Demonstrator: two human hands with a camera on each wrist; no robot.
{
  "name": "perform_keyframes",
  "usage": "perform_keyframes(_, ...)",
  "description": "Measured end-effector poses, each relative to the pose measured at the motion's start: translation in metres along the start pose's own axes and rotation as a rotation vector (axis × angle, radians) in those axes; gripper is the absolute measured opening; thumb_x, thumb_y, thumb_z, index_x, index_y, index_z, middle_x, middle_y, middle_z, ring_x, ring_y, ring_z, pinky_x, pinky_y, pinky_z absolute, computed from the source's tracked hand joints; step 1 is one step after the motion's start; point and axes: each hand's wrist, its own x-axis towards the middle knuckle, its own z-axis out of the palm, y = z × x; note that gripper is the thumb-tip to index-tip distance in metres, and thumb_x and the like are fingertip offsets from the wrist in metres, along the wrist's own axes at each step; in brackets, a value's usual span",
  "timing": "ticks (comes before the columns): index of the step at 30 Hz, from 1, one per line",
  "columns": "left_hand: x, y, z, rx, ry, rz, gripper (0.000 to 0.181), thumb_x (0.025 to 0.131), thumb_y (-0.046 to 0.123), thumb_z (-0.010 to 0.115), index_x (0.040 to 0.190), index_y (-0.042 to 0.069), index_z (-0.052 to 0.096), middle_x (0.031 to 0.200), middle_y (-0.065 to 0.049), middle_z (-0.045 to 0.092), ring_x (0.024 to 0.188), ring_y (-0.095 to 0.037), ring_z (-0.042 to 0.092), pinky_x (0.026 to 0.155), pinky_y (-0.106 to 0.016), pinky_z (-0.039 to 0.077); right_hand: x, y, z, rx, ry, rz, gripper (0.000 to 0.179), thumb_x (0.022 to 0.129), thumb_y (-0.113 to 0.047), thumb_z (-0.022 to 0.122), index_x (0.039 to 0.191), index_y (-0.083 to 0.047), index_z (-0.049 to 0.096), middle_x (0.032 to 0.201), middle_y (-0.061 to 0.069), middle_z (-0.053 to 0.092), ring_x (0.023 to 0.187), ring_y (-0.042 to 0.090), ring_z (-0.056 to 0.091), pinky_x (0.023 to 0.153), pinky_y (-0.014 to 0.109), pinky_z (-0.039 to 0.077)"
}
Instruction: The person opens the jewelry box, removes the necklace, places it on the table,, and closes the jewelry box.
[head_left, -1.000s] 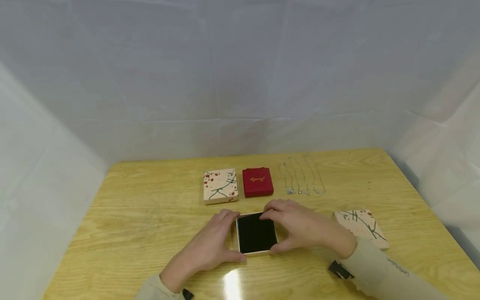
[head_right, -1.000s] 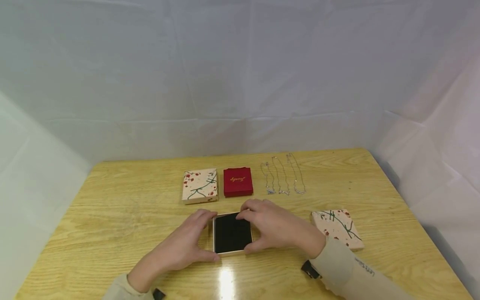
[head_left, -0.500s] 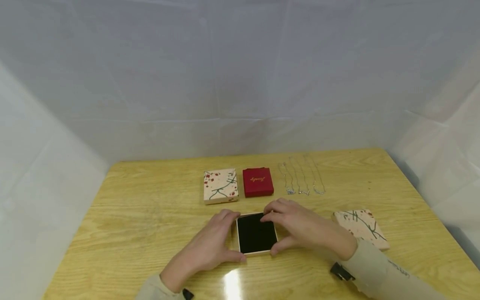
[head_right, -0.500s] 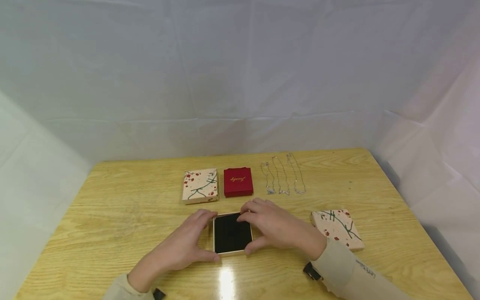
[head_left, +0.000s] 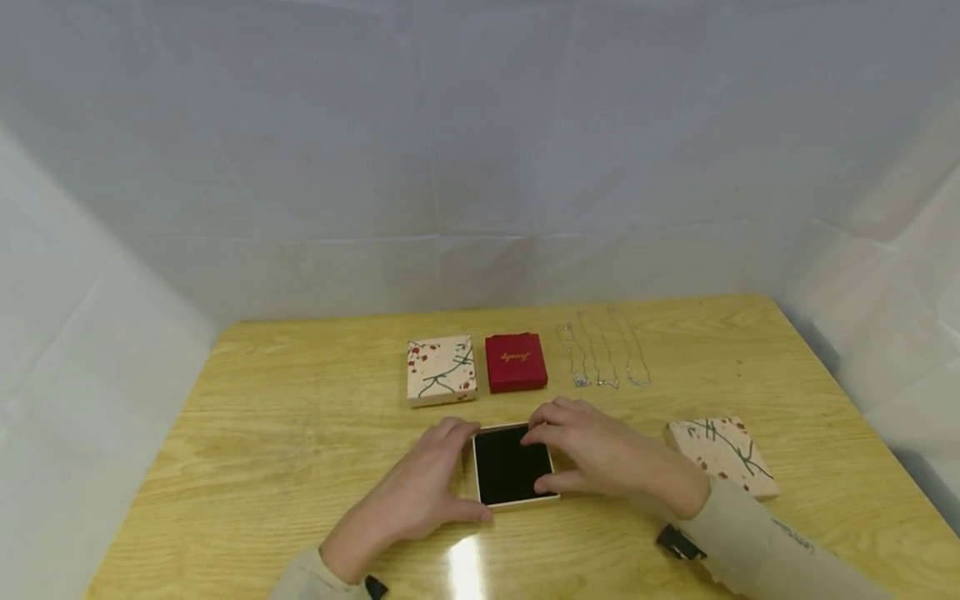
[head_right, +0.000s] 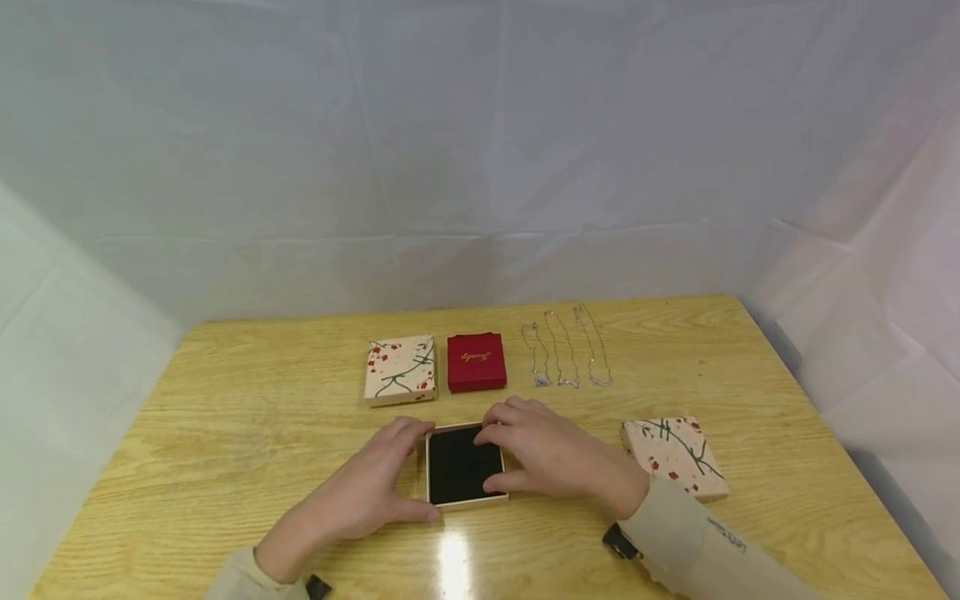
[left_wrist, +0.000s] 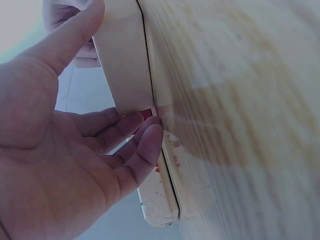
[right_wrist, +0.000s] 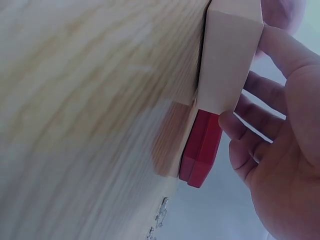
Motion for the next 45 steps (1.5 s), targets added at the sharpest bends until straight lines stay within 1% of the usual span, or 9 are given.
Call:
perform_keyframes(6, 0.000, 0.000, 0.000, 0.002, 0.005, 0.003, 0.108, 0.075, 0.052, 0.094, 0.156, 0.000, 0.045, 0.149, -0.011, 0.052, 0.140, -0.032, 0.048, 0.120, -0.050, 0.040, 0.003, -0.003, 0.003, -0.018, -0.004, 0.011, 0.048, 0.094, -0.046, 0.080, 0.130, -0.015, 0.073, 0.131, -0.002, 0.065, 0.121, 0.017, 0.057, 0.108, 0.042, 0.050)
perform_keyframes(13, 0.000, 0.000, 0.000, 0.000, 0.007, 0.006, 0.108, 0.075, 0.052, 0.094, 0.156, 0.001, 0.045, 0.149, -0.011, 0.052, 0.140, -0.032, 0.048, 0.120, -0.050, 0.041, 0.006, -0.005, 0.005, -0.056, 0.016, 0.004, 0.046, 0.091, -0.043, 0.083, 0.126, -0.015, 0.074, 0.126, -0.002, 0.066, 0.116, 0.017, 0.059, 0.102, 0.042, 0.053)
perform_keyframes(19, 0.000, 0.000, 0.000, 0.001, 0.009, 0.012, 0.108, 0.075, 0.052, 0.094, 0.156, 0.000, 0.045, 0.149, -0.012, 0.052, 0.140, -0.032, 0.049, 0.119, -0.049, 0.041, 0.007, -0.008, 0.006, -0.059, -0.002, 0.046, 0.046, 0.091, -0.045, 0.082, 0.127, -0.017, 0.074, 0.125, -0.003, 0.067, 0.116, 0.017, 0.060, 0.104, 0.042, 0.052)
perform_keyframes(24, 0.000, -0.001, 0.000, 0.001, 0.010, 0.022, 0.107, 0.076, 0.051, 0.094, 0.156, -0.001, 0.045, 0.150, -0.014, 0.052, 0.140, -0.032, 0.049, 0.119, -0.050, 0.041, 0.001, -0.009, 0.002, -0.027, 0.006, 0.078, 0.048, 0.092, -0.044, 0.082, 0.131, -0.017, 0.073, 0.130, -0.003, 0.067, 0.122, 0.019, 0.061, 0.109, 0.047, 0.050)
perform_keyframes(30, -0.001, -0.001, 0.000, 0.010, 0.015, 0.021, 0.109, 0.075, 0.051, 0.095, 0.156, -0.001, 0.045, 0.151, -0.014, 0.052, 0.141, -0.033, 0.048, 0.120, -0.050, 0.040, -0.014, -0.003, -0.016, 0.010, 0.057, 0.079, 0.055, 0.092, -0.045, 0.082, 0.137, -0.017, 0.068, 0.137, -0.004, 0.064, 0.129, 0.021, 0.058, 0.114, 0.053, 0.045)
perform_keyframes(33, -0.001, 0.000, 0.000, 0.014, 0.015, 0.022, 0.110, 0.075, 0.051, 0.094, 0.157, -0.001, 0.044, 0.151, -0.014, 0.051, 0.141, -0.033, 0.048, 0.121, -0.050, 0.039, -0.025, 0.004, -0.026, 0.017, 0.070, 0.068, 0.059, 0.091, -0.043, 0.084, 0.140, -0.017, 0.066, 0.137, -0.005, 0.063, 0.129, 0.022, 0.058, 0.114, 0.055, 0.045)
perform_keyframes(35, -0.001, 0.000, 0.000, 0.015, 0.013, 0.023, 0.109, 0.075, 0.051, 0.094, 0.157, -0.001, 0.044, 0.151, -0.014, 0.051, 0.141, -0.033, 0.048, 0.121, -0.050, 0.039, -0.035, 0.011, -0.031, 0.019, 0.068, 0.077, 0.063, 0.089, -0.043, 0.086, 0.142, -0.016, 0.065, 0.138, -0.004, 0.062, 0.130, 0.024, 0.057, 0.113, 0.056, 0.045)
perform_keyframes(41, 0.000, 0.001, 0.000, 0.017, 0.012, 0.022, 0.109, 0.075, 0.051, 0.094, 0.157, -0.001, 0.044, 0.151, -0.013, 0.051, 0.141, -0.033, 0.048, 0.121, -0.050, 0.039, -0.064, 0.028, -0.043, 0.037, 0.024, 0.158, 0.078, 0.085, -0.044, 0.089, 0.150, -0.014, 0.057, 0.147, 0.002, 0.056, 0.137, 0.032, 0.051, 0.114, 0.064, 0.040)
perform_keyframes(45, -0.001, 0.001, 0.000, 0.018, 0.013, 0.014, 0.110, 0.075, 0.051, 0.094, 0.157, -0.001, 0.044, 0.151, -0.014, 0.051, 0.142, -0.034, 0.047, 0.121, -0.050, 0.038, -0.083, 0.037, -0.047, 0.026, 0.005, 0.218, 0.088, 0.082, -0.046, 0.091, 0.154, -0.014, 0.053, 0.152, 0.005, 0.053, 0.142, 0.036, 0.047, 0.117, 0.066, 0.036)
